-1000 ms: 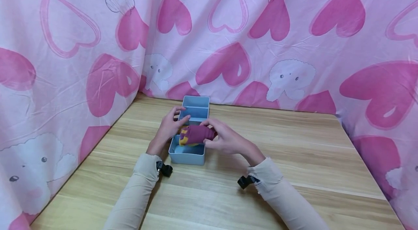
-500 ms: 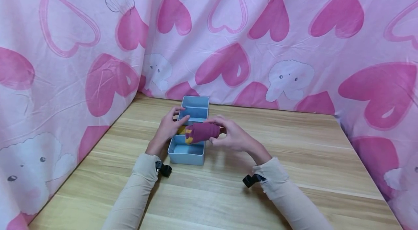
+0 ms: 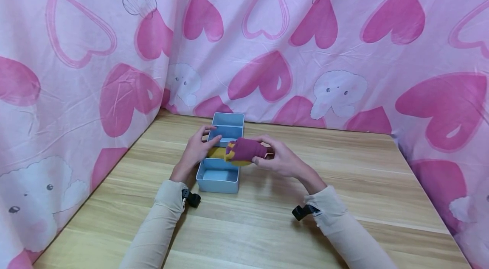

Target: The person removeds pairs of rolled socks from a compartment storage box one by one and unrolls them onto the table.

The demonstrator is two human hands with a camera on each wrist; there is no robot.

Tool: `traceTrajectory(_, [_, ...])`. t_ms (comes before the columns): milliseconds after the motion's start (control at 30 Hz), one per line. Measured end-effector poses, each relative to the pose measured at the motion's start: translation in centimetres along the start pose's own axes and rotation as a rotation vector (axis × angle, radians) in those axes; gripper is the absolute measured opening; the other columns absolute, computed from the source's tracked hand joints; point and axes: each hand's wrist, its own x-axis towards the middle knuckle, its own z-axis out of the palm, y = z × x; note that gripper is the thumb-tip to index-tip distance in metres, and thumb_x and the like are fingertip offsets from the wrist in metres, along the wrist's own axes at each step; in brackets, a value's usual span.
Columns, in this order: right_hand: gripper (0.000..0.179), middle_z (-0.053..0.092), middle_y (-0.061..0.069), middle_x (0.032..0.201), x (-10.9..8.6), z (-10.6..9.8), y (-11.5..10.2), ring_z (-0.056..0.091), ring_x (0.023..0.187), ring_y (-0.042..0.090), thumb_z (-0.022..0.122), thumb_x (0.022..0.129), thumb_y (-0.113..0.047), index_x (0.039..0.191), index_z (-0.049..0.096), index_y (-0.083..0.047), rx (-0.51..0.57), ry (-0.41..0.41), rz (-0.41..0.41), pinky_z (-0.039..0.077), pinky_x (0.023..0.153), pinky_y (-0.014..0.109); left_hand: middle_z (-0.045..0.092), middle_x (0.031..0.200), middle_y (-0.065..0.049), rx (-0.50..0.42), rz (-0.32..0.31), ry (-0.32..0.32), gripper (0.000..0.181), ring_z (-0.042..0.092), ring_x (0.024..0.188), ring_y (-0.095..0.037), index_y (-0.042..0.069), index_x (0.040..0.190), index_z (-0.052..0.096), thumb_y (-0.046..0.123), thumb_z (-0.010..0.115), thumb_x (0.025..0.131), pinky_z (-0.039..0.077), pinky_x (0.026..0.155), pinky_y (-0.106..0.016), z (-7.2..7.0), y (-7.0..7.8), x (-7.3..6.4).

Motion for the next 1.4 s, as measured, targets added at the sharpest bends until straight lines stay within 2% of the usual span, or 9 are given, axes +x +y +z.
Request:
traceTrajectory(233, [0.050, 0.065, 0.010, 0.139, -1.1, -1.3, 0.6, 0.074, 0.110, 0.032, 0.079, 0.099, -0.015, 0.145, 0.062, -0.019, 0.008, -0.006, 0.038, 0.064, 0.094, 0.035, 0.045, 0.168, -0.017, 0.010, 0.005, -0.001, 0.056, 0.051, 0.149, -0.047, 0.025, 0.151, 0.053, 0.053, 0.067, 0.105, 0.047, 0.118, -0.065, 0.0, 0.1, 0.0])
traceTrajectory(567, [0.049, 0.069, 0.013, 0.136, -3.2, -3.6, 2.6, 0.074, 0.107, 0.028, 0.078, 0.100, -0.019, 0.146, 0.062, -0.015, -0.027, -0.032, 0.097, 0.062, 0.093, 0.032, 0.044, 0.168, -0.018, 0.026, 0.007, 0.001, 0.055, 0.052, 0.148, -0.047, 0.026, 0.150, 0.054, 0.053, 0.068, 0.105, 0.046, 0.119, -0.066, 0.2, 0.1, 0.0])
traceTrajectory(867, [0.040, 0.073, 0.009, 0.119, -4.5, -4.3, 5.1, 0.070, 0.098, 0.021, 0.076, 0.102, -0.025, 0.139, 0.066, -0.013, -0.155, -0.090, 0.157, 0.060, 0.081, 0.031, 0.044, 0.168, -0.018, 0.022, -0.019, 0.005, 0.055, 0.051, 0.148, -0.047, 0.029, 0.150, 0.053, 0.055, 0.068, 0.104, 0.046, 0.118, -0.067, 0.2, 0.2, 0.0])
traceTrajectory(1000, [0.041, 0.074, 0.009, 0.121, -4.7, -4.5, 5.8, 0.069, 0.103, 0.021, 0.076, 0.102, -0.025, 0.140, 0.065, -0.012, -0.230, -0.066, 0.181, 0.058, 0.086, 0.032, 0.043, 0.168, -0.018, 0.032, -0.026, 0.014, 0.055, 0.052, 0.147, -0.047, 0.029, 0.151, 0.053, 0.053, 0.068, 0.104, 0.045, 0.119, -0.067, 0.2, 0.1, 0.0])
traceTrajectory(1100, [0.045, 0.074, 0.011, 0.124, -4.8, -4.7, 6.1, 0.069, 0.107, 0.022, 0.076, 0.102, -0.026, 0.142, 0.061, -0.014, -0.230, -0.034, 0.219, 0.057, 0.088, 0.036, 0.045, 0.167, -0.017, 0.054, -0.004, 0.025, 0.056, 0.056, 0.143, -0.046, 0.027, 0.151, 0.054, 0.054, 0.068, 0.104, 0.047, 0.118, -0.065, 0.2, 0.3, -0.1])
traceTrajectory(1233, [0.046, 0.076, 0.012, 0.122, -4.8, -5.0, 6.5, 0.070, 0.106, 0.024, 0.078, 0.101, -0.028, 0.139, 0.057, -0.014, -0.197, -0.016, 0.251, 0.055, 0.083, 0.036, 0.051, 0.163, -0.016, 0.160, 0.075, 0.071, 0.058, 0.061, 0.138, -0.044, 0.019, 0.152, 0.055, 0.049, 0.069, 0.105, 0.053, 0.112, -0.062, 0.1, 0.7, -0.2])
traceTrajectory(1400, [0.043, 0.079, 0.008, 0.119, -4.8, -5.1, 7.0, 0.069, 0.106, 0.021, 0.079, 0.101, -0.027, 0.136, 0.058, -0.014, -0.188, -0.013, 0.234, 0.052, 0.087, 0.033, 0.058, 0.155, -0.016, 0.429, 0.231, 0.169, 0.057, 0.059, 0.139, -0.040, 0.011, 0.151, 0.056, 0.038, 0.073, 0.104, 0.053, 0.113, -0.061, 0.0, 2.0, -0.5])
